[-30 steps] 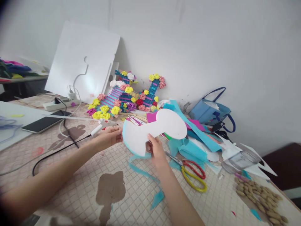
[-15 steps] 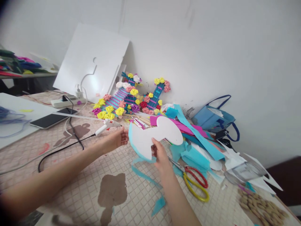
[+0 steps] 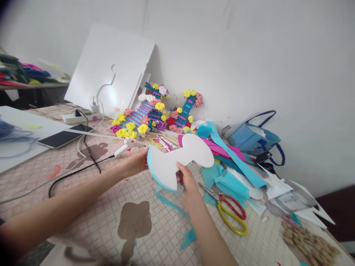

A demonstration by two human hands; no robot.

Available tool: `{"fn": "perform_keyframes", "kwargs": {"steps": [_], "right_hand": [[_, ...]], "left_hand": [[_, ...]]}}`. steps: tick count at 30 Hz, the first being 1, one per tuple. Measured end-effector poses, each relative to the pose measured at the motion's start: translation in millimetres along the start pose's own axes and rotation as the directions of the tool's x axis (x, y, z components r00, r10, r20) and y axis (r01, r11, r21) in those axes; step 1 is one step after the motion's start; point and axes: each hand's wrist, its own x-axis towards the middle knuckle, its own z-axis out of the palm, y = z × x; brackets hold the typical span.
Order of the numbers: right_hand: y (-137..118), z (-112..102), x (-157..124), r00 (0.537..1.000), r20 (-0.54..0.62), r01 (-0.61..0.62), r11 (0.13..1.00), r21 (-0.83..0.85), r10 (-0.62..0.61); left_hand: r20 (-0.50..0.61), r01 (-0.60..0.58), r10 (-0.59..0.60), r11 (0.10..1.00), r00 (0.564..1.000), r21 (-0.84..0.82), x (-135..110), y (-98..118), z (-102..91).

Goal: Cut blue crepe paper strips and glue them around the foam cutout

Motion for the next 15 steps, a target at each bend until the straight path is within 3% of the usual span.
{"fn": "perform_keyframes", "kwargs": {"steps": [4,10,15], "right_hand": [[-1.6,2.8,-2.5,0.999,-0.007,0.031,0.999,0.022,-0.031],[-3.2,1.5,-5.0,0.994,0.01,0.111,0.993,0.039,-0.111],[-5.8,2.3,-2.0,0.976,-0.087,0.209,0.974,0.084,-0.202]], "left_hand": [[-0.039,-0.047,0.05,0.996,0.998,0.082,2.8,-1.8,-1.2],[0.05,-0.062,0.053,0.975,0.997,0.213,-3.0,-6.1,2.8],[0.054,-0.14,0.13,0.927,0.99,0.349,-5.5,-9.8,5.9]]}}
